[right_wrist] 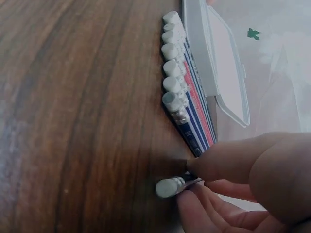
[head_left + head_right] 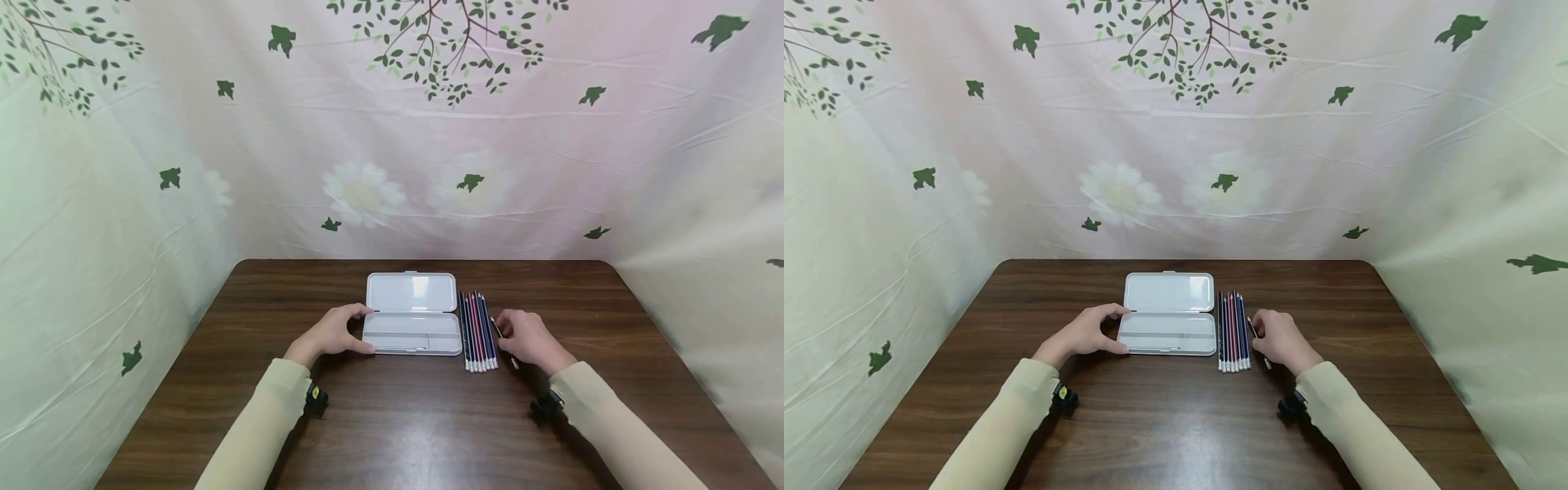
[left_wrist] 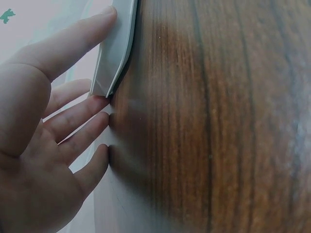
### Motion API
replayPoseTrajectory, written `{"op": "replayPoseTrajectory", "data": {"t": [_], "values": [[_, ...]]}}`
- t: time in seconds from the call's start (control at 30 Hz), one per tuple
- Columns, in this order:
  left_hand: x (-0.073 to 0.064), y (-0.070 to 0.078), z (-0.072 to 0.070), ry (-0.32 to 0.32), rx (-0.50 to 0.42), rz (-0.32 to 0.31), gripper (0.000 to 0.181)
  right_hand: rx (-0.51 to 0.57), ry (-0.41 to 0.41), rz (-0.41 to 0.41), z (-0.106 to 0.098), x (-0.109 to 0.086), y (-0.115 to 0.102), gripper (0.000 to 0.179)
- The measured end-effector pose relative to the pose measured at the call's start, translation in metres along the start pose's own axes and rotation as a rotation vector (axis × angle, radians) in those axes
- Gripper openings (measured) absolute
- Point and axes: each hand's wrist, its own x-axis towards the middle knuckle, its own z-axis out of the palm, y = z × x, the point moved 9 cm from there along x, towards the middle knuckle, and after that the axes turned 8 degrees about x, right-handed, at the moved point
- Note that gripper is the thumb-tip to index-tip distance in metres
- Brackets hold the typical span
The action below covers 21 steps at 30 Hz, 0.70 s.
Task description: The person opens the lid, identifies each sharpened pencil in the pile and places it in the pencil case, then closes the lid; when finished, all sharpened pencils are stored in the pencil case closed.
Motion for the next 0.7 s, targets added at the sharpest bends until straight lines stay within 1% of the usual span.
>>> {"op": "replayPoseTrajectory", "data": {"t": [0.17, 0.27, 0.4, 0.53, 0.7], "values": [[0.000, 0.002, -0.001, 0.007, -0.005, 0.010, 0.080, -0.007, -0.040, 0.050, 0.000, -0.001, 0.004, 0.031], [-0.001, 0.002, -0.001, 0.009, -0.008, 0.013, 0.080, -0.024, -0.049, 0.058, -0.003, -0.003, 0.005, 0.032], [-0.002, 0.002, -0.001, 0.010, -0.009, 0.008, 0.080, -0.059, -0.044, 0.070, -0.008, -0.005, 0.008, 0.030], [-0.002, 0.002, -0.001, 0.008, -0.008, 0.006, 0.080, -0.040, -0.040, 0.099, -0.011, -0.007, 0.011, 0.028], [-0.002, 0.001, -0.001, 0.006, -0.006, 0.003, 0.080, -0.028, -0.007, 0.065, -0.016, -0.006, 0.007, 0.025]]}}
